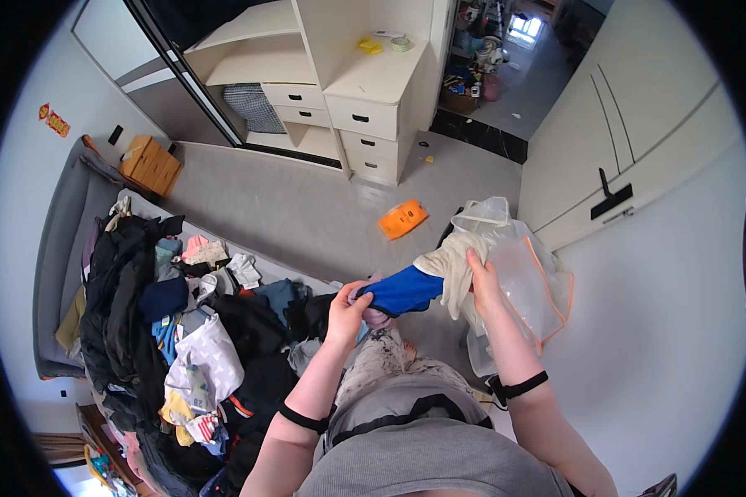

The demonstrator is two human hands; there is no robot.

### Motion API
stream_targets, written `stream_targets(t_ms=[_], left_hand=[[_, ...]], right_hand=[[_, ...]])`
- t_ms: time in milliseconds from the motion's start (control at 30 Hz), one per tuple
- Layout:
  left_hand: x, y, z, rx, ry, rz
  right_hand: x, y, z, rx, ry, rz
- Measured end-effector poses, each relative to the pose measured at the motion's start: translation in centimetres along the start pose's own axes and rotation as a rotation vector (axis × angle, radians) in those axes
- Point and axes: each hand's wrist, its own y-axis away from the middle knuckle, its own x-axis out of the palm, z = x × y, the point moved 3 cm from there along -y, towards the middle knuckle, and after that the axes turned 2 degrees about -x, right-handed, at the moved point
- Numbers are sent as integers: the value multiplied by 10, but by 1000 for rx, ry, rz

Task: The person wipes a tiled floor with cloths, washes the cloths in a sink, and then uses a cloth to wipe down the exterior surface of a large wardrobe.

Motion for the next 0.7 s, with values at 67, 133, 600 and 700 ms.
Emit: stream_targets(t_ms=[67,133,600,700], left_hand=[[0,-38,-13,18,50,-36],[-1,-76,-27,16,48,-59],[-16,-298,-110,-56,51,-284],[-4,-320,-119,-78,135,-267]], right_hand=[[14,-41,12,-15,-103,-14],[28,-80,23,-28,-172,-32],[60,-320,141,-74,-8,-226],[41,-382,136,-137,77,-231]])
